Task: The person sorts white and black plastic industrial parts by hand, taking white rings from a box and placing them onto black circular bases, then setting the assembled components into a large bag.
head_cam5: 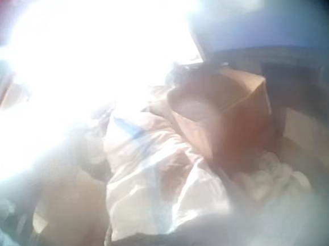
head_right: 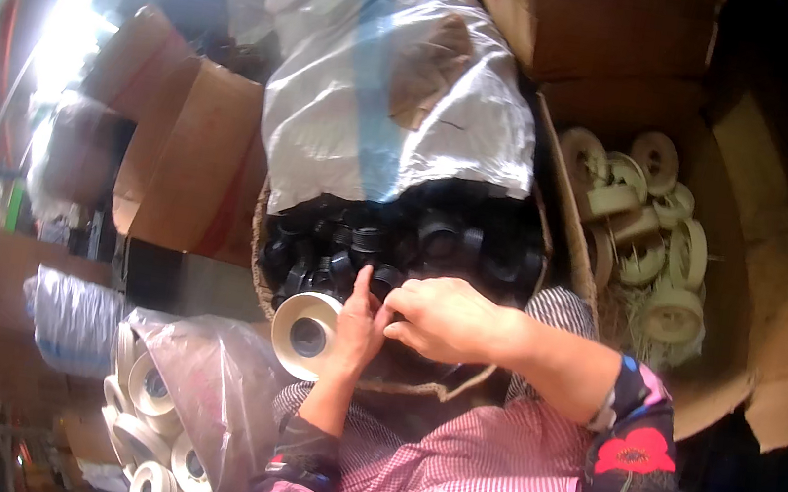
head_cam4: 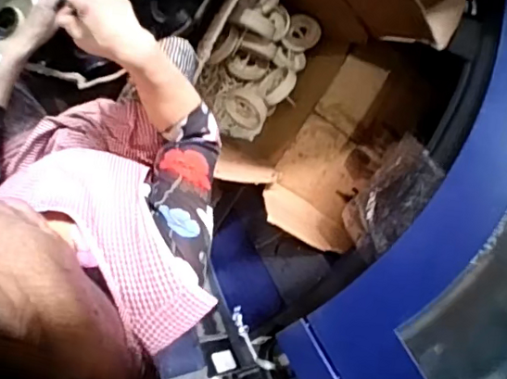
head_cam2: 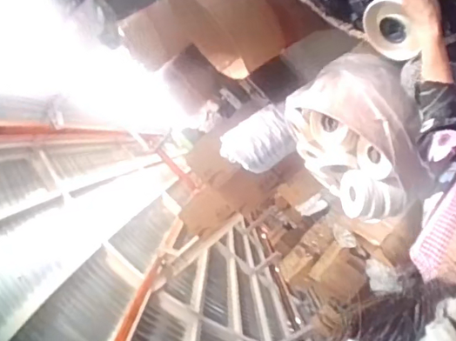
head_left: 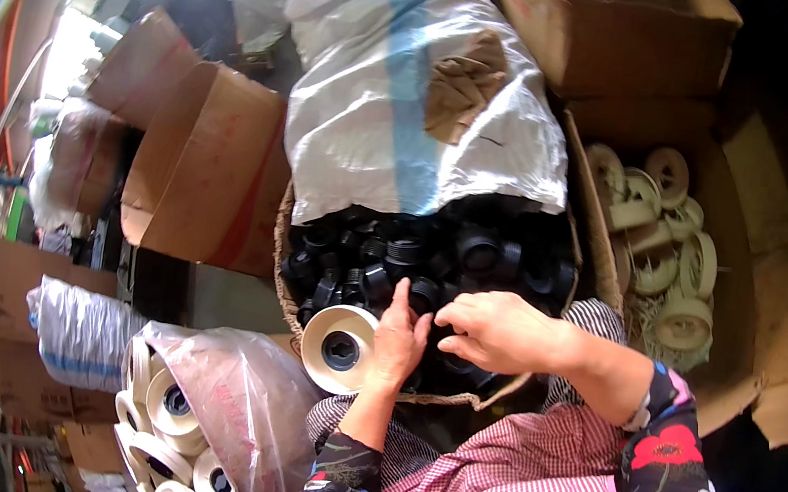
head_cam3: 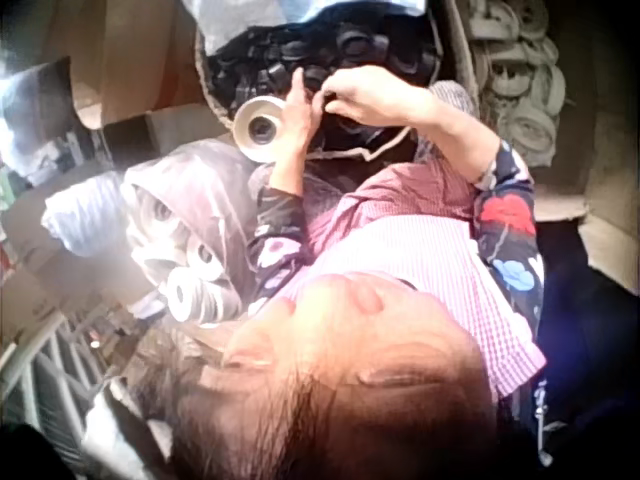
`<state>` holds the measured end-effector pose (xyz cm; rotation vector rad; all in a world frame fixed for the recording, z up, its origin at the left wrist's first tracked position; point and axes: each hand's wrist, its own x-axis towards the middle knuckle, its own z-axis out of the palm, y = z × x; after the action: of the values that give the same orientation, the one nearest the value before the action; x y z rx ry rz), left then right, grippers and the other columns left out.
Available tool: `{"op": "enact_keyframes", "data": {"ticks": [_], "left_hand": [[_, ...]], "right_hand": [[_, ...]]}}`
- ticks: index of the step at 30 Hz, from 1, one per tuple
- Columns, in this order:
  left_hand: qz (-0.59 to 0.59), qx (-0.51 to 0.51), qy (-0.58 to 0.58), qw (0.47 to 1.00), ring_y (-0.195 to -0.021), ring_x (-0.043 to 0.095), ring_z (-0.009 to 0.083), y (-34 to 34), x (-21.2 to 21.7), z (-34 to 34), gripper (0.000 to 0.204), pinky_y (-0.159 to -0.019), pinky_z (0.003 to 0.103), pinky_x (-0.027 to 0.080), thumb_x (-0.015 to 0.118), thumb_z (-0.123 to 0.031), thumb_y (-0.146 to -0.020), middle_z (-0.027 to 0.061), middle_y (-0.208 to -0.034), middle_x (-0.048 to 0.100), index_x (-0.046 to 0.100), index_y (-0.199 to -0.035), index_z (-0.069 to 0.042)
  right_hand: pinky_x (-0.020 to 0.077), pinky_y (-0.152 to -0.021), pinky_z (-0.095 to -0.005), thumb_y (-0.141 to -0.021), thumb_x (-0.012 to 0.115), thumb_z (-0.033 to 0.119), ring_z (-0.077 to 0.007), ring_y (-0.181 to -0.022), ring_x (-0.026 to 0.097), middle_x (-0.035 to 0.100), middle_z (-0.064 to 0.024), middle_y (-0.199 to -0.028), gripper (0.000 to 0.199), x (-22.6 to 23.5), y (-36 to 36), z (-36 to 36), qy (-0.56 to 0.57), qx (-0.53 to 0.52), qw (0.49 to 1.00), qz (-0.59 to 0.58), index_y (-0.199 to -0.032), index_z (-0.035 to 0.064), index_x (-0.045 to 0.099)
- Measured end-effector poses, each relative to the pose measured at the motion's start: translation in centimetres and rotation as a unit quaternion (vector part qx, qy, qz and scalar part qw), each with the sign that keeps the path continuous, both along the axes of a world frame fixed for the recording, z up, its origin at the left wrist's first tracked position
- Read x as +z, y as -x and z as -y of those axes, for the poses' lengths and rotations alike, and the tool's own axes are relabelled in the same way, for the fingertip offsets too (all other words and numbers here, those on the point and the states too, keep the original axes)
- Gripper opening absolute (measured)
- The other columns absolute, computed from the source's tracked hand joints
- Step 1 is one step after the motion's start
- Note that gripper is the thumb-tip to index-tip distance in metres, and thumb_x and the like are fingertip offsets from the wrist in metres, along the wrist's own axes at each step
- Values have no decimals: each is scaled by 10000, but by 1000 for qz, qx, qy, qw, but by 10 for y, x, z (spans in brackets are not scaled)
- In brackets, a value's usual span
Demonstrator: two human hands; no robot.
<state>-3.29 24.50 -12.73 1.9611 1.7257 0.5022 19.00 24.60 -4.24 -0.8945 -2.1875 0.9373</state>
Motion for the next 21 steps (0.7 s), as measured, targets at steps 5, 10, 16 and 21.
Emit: {"op": "enact_keyframes", "data": {"ticks": [5,10,16,21], "left_hand": [[4,4,8,1000,-741,593,304,2,-1,3,709,-687,414,491,703,-147,-794,119,-788,602,352,-1400,-40],[43,-19,-15,999,-716,611,291,6,1,8,743,-666,392,491,694,-125,-804,126,-773,610,301,-1429,-45],[53,-43,-8,998,-831,586,350,-1,2,4,757,-756,423,483,677,-116,-822,175,-868,599,255,-1447,-52],[68,-52,-33,996,-799,578,290,3,2,9,729,-733,387,488,684,-96,-798,124,-850,591,325,-1431,-68]], "right_hand": [[498,-721,-271,-890,585,66,-173,-790,603,627,-87,-892,170,22,-29,-9,13,-219,942,-254,-1052,29,619],[472,-789,-233,-972,513,159,-96,-875,585,657,-32,-1045,222,-68,-154,-105,-12,-502,812,-297,-1145,54,604],[441,-909,-399,-861,564,174,-321,-1071,536,618,-148,-1099,239,-211,-278,-182,-125,-450,855,223,-1057,54,628],[462,-903,-385,-845,590,199,-311,-1069,568,630,-131,-1125,271,-246,-248,-209,-83,-411,832,362,-1080,77,647]]}}
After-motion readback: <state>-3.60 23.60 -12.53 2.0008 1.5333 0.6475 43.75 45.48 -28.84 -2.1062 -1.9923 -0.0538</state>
